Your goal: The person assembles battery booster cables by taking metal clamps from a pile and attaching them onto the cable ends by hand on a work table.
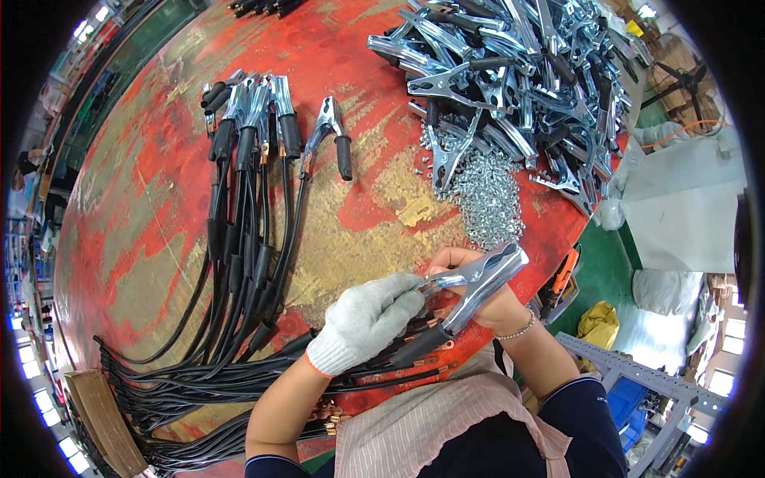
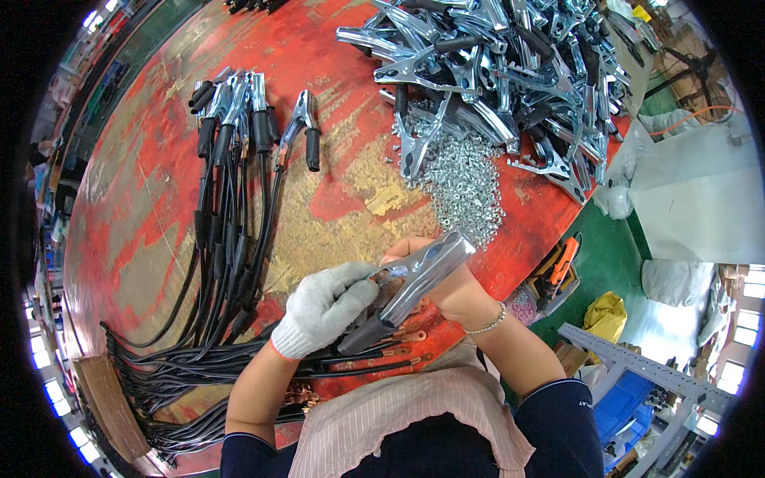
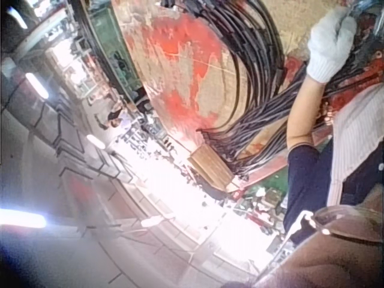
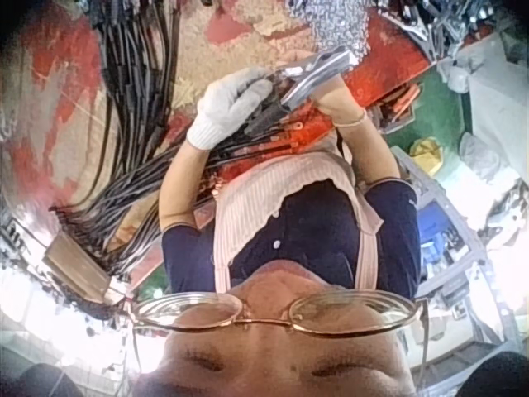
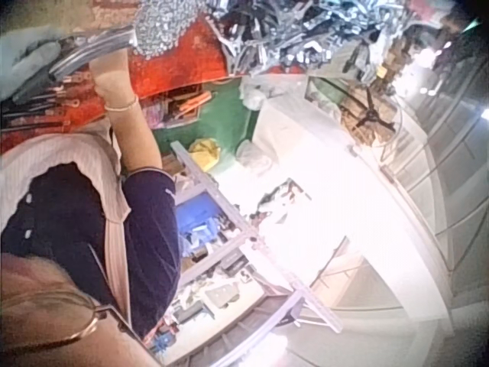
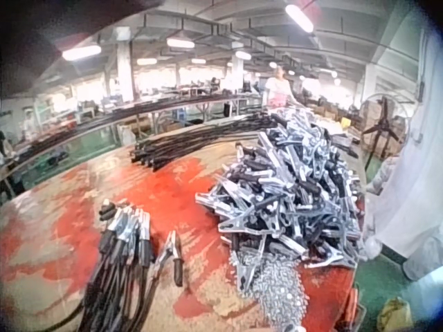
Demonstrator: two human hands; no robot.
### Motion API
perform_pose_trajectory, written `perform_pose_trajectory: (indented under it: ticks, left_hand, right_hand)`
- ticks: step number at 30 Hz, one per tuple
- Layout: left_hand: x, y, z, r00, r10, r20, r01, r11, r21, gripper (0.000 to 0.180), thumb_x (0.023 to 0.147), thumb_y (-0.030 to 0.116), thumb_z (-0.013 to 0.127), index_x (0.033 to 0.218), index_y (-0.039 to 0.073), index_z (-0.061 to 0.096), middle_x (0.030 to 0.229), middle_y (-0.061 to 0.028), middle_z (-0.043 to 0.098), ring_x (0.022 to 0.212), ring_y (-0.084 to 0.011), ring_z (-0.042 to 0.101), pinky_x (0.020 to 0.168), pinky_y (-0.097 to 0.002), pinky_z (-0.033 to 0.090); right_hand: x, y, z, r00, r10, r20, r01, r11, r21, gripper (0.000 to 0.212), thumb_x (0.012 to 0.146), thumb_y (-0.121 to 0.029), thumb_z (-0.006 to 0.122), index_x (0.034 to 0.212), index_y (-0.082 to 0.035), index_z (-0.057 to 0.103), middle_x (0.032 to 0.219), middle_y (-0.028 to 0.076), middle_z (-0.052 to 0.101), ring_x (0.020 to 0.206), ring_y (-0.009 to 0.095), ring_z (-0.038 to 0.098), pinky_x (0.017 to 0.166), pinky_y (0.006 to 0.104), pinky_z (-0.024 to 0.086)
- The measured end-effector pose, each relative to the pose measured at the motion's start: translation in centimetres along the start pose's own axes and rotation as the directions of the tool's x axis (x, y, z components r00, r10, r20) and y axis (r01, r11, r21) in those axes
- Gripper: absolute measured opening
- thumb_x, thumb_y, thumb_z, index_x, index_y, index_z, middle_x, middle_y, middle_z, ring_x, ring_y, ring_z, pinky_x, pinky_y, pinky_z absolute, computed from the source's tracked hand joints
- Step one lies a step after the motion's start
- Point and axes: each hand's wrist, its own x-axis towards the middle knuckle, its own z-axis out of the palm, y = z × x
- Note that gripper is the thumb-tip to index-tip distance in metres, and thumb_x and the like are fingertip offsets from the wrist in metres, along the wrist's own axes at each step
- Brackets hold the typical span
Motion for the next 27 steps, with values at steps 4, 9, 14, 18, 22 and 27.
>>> perform_pose_trajectory:
  ticks: [4, 9, 14, 18, 22, 27]
  left_hand:
    - [0.1, -0.1, 0.0, 0.999, -0.011, 0.051, 0.01, 1.0, 0.027, 0.028, 0.092, 0.017, 0.055, 0.115, 0.001, 0.06, 0.072, -0.0047, 0.063, 0.062, -0.0091, 0.059, 0.058, -0.0264, 0.048]
    - [-0.2, 0.8, 0.8, 0.95, 0.31, -0.045, -0.232, 0.794, 0.562, 0.04, 0.087, 0.015, 0.057, 0.126, 0.008, 0.053, 0.068, -0.0077, 0.063, 0.055, -0.0218, 0.063, 0.051, -0.0319, 0.049]
    - [0.3, -0.5, 0.0, 0.832, 0.553, -0.04, -0.363, 0.599, 0.714, 0.039, 0.083, 0.013, 0.06, 0.122, 0.012, 0.059, 0.064, -0.008, 0.06, 0.052, -0.0225, 0.061, 0.047, -0.0346, 0.048]
    - [0.8, -0.8, -1.0, 0.97, -0.068, -0.231, -0.041, 0.899, -0.435, 0.032, 0.094, 0.011, 0.048, 0.124, 0.001, 0.053, 0.073, -0.0054, 0.063, 0.053, -0.0102, 0.059, 0.045, -0.0237, 0.043]
    - [1.9, -1.7, -1.7, 0.953, -0.163, -0.255, -0.01, 0.825, -0.566, 0.047, 0.093, 0.038, 0.058, 0.128, 0.007, 0.051, 0.067, -0.002, 0.06, 0.042, -0.0079, 0.05, 0.035, -0.0207, 0.031]
    - [1.6, -1.6, -1.6, 0.976, -0.147, -0.162, 0.029, 0.823, -0.568, 0.04, 0.095, 0.028, 0.052, 0.127, 0.005, 0.051, 0.071, -0.0044, 0.061, 0.046, -0.0079, 0.053, 0.039, -0.0201, 0.036]
  right_hand:
    - [-0.8, -0.8, -0.3, 0.975, -0.187, 0.119, 0.208, 0.959, -0.193, 0.02, 0.091, -0.019, 0.065, 0.093, 0.0, 0.06, 0.09, 0.005, 0.06, 0.076, 0.011, 0.053, 0.065, 0.0252, 0.044]
    - [-2.7, 0.5, -0.7, 0.965, -0.253, 0.067, 0.262, 0.922, -0.284, 0.025, 0.094, -0.021, 0.058, 0.103, 0.002, 0.061, 0.092, 0.006, 0.06, 0.074, 0.014, 0.052, 0.065, 0.0257, 0.043]
    - [-5.3, -1.4, -2.4, 0.996, -0.06, -0.069, 0.01, 0.822, -0.57, 0.029, 0.09, -0.007, 0.054, 0.118, -0.004, 0.061, 0.104, 0.01, 0.064, 0.096, 0.021, 0.059, 0.086, 0.0331, 0.046]
    - [-4.0, -2.3, -4.0, 0.822, -0.568, -0.033, 0.09, 0.186, -0.979, 0.015, 0.081, -0.007, 0.068, 0.095, -0.005, 0.069, 0.087, 0.008, 0.062, 0.079, 0.022, 0.06, 0.072, 0.0315, 0.048]
    - [-2.6, -1.7, -4.0, 0.796, -0.605, 0.026, 0.127, 0.125, -0.984, 0.014, 0.078, -0.012, 0.071, 0.092, -0.009, 0.07, 0.08, 0.006, 0.058, 0.076, 0.025, 0.057, 0.066, 0.0349, 0.048]
    - [-2.0, -1.3, -4.0, 0.792, -0.605, 0.082, 0.125, 0.029, -0.992, 0.009, 0.075, -0.013, 0.073, 0.081, -0.009, 0.067, 0.075, 0.006, 0.057, 0.071, 0.025, 0.058, 0.062, 0.0364, 0.046]
